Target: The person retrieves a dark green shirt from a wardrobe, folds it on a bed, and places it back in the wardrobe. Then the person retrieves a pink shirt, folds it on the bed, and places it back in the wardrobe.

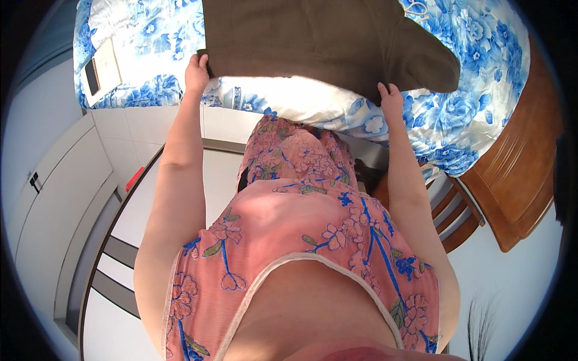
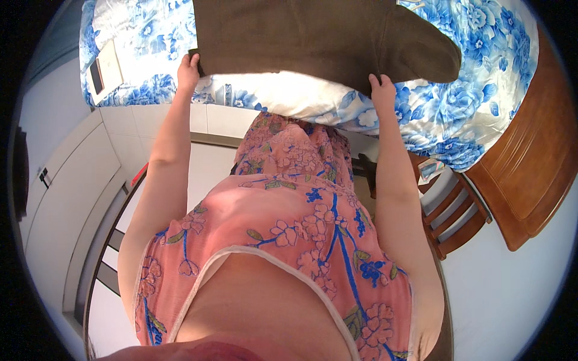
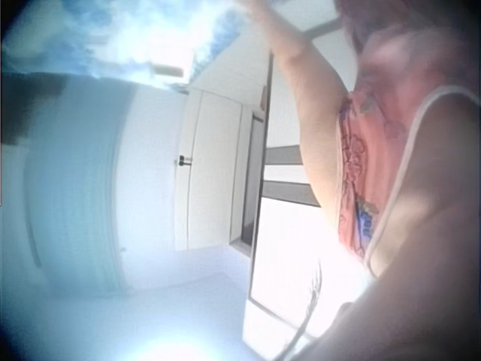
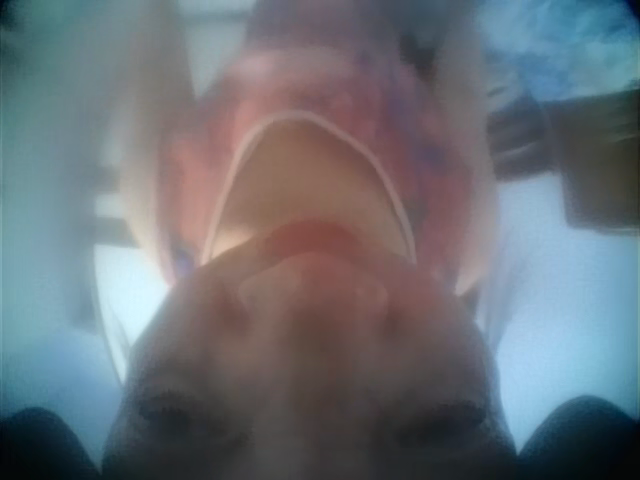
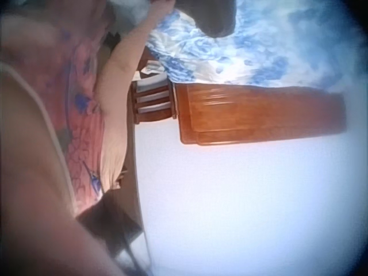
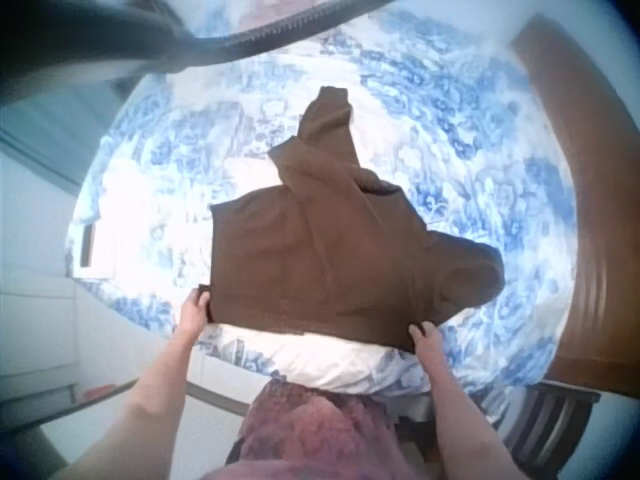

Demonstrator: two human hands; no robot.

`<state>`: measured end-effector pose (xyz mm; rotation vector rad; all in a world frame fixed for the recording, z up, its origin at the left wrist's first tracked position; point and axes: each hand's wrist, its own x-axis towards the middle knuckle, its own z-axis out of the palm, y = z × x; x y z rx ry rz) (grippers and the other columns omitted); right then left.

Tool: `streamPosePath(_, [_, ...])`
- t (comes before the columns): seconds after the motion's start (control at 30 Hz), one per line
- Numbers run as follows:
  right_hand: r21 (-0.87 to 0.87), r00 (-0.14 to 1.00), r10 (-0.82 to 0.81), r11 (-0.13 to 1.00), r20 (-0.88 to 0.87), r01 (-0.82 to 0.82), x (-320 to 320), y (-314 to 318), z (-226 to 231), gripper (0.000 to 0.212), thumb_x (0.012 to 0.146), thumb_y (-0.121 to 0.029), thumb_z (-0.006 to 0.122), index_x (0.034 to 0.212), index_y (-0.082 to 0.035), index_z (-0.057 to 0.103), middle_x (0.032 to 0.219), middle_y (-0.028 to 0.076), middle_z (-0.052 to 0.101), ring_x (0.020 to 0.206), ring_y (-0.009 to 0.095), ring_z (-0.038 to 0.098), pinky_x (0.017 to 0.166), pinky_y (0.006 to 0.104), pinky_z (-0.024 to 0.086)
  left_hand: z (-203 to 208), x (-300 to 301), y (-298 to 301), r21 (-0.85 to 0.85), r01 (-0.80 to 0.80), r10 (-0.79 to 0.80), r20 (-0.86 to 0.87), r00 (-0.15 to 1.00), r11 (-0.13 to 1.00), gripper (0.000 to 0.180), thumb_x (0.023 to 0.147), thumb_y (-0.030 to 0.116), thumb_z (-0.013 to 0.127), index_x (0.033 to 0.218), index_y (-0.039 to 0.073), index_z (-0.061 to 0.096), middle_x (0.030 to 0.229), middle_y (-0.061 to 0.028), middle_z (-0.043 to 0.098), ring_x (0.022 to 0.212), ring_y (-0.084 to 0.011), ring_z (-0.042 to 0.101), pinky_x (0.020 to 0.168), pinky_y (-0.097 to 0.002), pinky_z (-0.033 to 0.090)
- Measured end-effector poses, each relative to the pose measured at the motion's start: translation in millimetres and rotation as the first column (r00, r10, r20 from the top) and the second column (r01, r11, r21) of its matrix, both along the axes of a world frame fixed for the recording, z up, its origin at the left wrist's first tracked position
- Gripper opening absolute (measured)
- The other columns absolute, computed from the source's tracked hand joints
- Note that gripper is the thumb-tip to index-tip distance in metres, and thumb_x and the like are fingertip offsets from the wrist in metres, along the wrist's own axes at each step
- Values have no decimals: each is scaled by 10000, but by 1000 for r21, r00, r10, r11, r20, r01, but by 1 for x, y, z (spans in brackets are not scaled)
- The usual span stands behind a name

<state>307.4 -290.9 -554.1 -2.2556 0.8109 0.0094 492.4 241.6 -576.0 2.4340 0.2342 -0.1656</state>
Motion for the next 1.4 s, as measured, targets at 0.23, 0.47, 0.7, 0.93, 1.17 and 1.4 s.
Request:
streamPosePath(0.23, [-72,989,35,996,-141,-45,32,3,-9,535,912,-415,708,1164,55,663,1127,283,690,1077,424,657,927,439,515,28,-17,-33,381,75,-199,297,934,921,327,879,191,704,1155,52,598,1050,-181,621,972,-396,613,842,-485,506])
streamPosePath(0.47, [-169,999,-2,986,-51,-7,108,26,8,556,904,-429,707,1209,32,647,1197,242,682,1119,398,649,956,446,506,41,-46,-99,296,576,-616,61,785,762,245,877,178,672,1113,139,619,1002,-115,610,949,-347,626,798,-472,509])
streamPosePath(0.7, [-121,976,119,988,180,-98,221,38,22,587,830,-375,772,1277,-26,618,1167,205,691,1126,372,646,955,436,514,57,17,-111,-93,517,-520,-295,802,851,233,947,256,681,1028,38,666,913,-133,713,857,-290,684,785,-403,537])
streamPosePath(0.93, [-262,837,542,820,71,-509,270,101,70,455,849,-168,642,1303,-130,634,1151,168,663,1087,374,640,902,483,533,83,83,-173,-839,-113,-303,-314,900,533,659,900,317,771,1410,20,478,1162,-70,658,1074,-160,624,920,-306,491])
streamPosePath(1.17, [-442,413,910,352,-46,-825,150,175,89,362,857,-168,577,1198,-198,696,923,55,553,883,247,581,736,377,486,68,109,-210,-655,-105,-44,-207,977,748,806,743,130,854,1394,-78,427,1253,-208,630,1166,-294,618,1012,-384,491])
streamPosePath(1.4, [-488,620,779,508,-91,-710,77,131,78,673,797,-61,597,1452,-200,533,1001,45,558,965,249,579,814,414,451,63,91,-165,-843,-439,235,-379,895,311,543,808,-54,603,1335,-67,472,1231,-168,624,1109,-290,620,942,-391,520])
